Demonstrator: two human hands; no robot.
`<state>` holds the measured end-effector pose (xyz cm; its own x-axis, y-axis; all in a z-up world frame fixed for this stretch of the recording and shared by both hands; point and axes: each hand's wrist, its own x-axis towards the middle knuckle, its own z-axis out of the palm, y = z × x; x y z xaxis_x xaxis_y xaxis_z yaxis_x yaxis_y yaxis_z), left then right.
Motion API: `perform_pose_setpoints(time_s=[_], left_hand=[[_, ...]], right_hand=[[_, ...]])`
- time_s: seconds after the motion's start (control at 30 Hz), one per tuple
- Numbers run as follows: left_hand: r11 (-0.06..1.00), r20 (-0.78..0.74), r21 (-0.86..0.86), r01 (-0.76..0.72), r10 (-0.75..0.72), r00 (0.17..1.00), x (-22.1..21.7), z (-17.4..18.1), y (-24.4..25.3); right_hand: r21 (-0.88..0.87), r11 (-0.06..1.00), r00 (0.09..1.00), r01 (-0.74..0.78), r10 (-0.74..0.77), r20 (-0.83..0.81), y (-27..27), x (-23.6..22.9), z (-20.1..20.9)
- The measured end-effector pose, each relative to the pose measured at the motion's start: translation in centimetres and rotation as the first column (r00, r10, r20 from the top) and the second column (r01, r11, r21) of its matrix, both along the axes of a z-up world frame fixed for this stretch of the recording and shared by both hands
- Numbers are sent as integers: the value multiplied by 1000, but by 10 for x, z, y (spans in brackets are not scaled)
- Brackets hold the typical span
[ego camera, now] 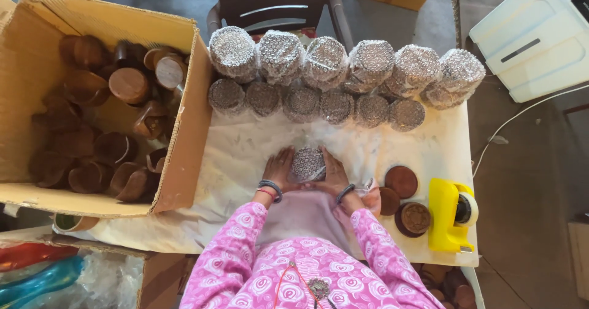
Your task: Cleaning small circular objects with a cloth and wrapping them in bubble wrap before placing them in a box.
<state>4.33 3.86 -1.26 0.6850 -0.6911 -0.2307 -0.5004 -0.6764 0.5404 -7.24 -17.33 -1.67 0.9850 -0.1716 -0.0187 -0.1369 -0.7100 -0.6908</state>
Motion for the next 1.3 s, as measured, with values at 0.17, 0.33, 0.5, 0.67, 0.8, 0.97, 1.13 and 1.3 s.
perform_pose_setpoints(time_s=[0.17, 0.33, 0.5, 0.67, 0.8, 0.97, 1.13, 1.3], left_hand=[[936, -114, -317, -150, 119, 986, 13, -17, 9], [934, 196, -343, 100, -33, 980, 11, 39, -22], [916, 187, -174, 363, -331, 925, 18, 15, -36], [927, 33, -212, 310, -310, 950, 19, 7, -34], [930, -69, -273, 246, -274, 959, 24, 11, -31], [920, -103, -254, 299, -334, 937, 30, 23, -28], [924, -109, -250, 290, -324, 940, 28, 17, -29], [907, -72, -297, 297, -332, 941, 27, 10, -27]], right_hand=[[-72, 997, 1000, 9, -11, -21, 5, -1, 10], [6, 998, 993, 63, -62, -96, 9, 1, 19], [-22, 999, 999, 37, -36, 23, 4, 0, -1], [-72, 995, 997, 68, -69, -15, 5, 0, -2], [-108, 991, 996, 80, -84, -34, 7, -2, 4], [-90, 992, 996, 83, -84, -2, 10, -1, 12], [-138, 984, 993, 114, -115, 5, 12, 0, 10], [-170, 979, 994, 109, -105, 28, 13, 1, 12]])
